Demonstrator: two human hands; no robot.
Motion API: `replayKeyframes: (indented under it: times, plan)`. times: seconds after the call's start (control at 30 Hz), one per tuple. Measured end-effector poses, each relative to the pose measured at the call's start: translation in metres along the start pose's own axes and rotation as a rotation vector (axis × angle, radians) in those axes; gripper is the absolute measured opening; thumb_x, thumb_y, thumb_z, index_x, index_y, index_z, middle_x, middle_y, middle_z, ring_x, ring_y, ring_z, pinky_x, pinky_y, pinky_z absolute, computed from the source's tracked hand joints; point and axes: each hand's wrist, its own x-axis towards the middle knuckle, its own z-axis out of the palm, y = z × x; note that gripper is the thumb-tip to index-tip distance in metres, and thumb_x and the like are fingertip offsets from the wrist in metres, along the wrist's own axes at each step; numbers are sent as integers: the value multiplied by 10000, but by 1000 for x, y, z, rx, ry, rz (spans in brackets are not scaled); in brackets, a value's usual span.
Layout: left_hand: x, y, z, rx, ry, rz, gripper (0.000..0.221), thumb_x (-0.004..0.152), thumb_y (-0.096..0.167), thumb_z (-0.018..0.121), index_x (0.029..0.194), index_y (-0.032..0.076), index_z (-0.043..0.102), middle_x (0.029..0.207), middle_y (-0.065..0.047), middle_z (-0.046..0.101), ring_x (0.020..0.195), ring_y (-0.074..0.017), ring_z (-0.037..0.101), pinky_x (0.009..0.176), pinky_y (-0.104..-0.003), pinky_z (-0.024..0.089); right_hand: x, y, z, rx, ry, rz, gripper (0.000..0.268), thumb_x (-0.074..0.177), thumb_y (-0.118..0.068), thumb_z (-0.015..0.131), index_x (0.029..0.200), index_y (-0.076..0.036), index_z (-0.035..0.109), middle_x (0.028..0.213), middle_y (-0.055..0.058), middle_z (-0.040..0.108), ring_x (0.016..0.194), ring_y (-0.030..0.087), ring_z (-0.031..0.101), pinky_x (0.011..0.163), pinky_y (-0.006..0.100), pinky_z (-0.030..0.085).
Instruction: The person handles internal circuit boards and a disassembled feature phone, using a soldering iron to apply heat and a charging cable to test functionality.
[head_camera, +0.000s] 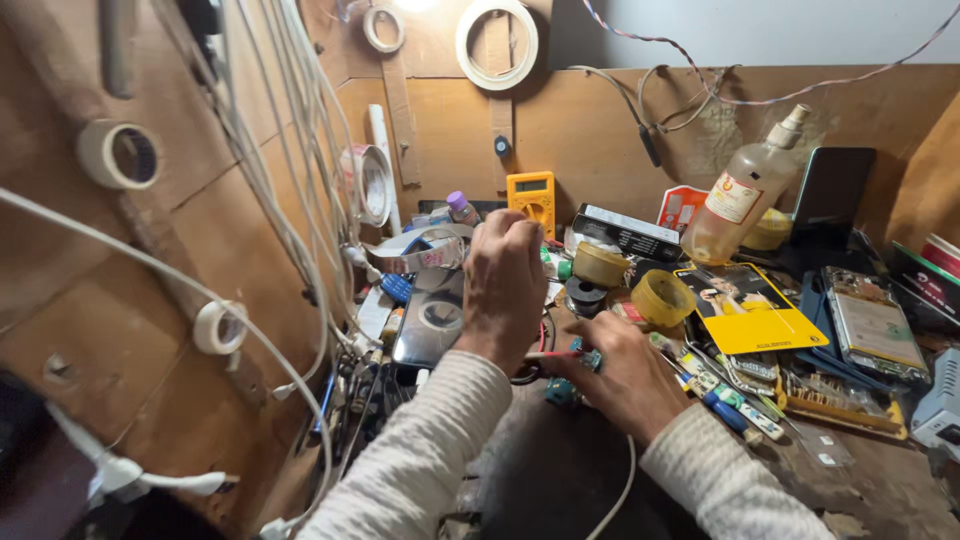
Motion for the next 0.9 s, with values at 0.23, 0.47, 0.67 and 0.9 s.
replayKeyframes:
  times: [0.23, 0.47, 0.67, 0.9]
  plan:
    - [3, -70, 64, 241, -354, 30, 181, 798, -82, 599, 897, -10, 733, 1014, -178, 677, 1001, -330, 677, 884, -405, 572, -24, -7, -4, 97, 351, 78, 289, 868, -304, 762, 1016, -55, 757, 930, 116, 718, 834, 265, 679, 745, 391, 539]
    - [17, -130, 130, 635, -545, 596, 153, 812, 148, 673, 840, 27, 762, 986, -146, 667, 1004, -274, 637, 814, -344, 573, -19, 3, 0, 151, 373, 110, 235, 872, -278, 757, 940, -53, 744, 861, 84, 681, 770, 245, 639, 691, 362, 512]
    - [24, -150, 160, 744, -540, 754, 139, 777, 175, 687, 801, 65, 769, 922, -133, 684, 936, -279, 651, 769, -353, 593, -13, 10, 1, 155, 347, 55, 239, 870, -277, 759, 924, -45, 731, 876, 89, 683, 801, 252, 638, 719, 368, 503]
    - [34, -163, 183, 701, -534, 605, 109, 785, 138, 718, 772, 35, 750, 810, -152, 691, 785, -286, 705, 632, -392, 602, -11, 19, 8, 173, 353, 104, 262, 830, -279, 789, 893, -29, 739, 820, 98, 681, 782, 254, 661, 705, 371, 519]
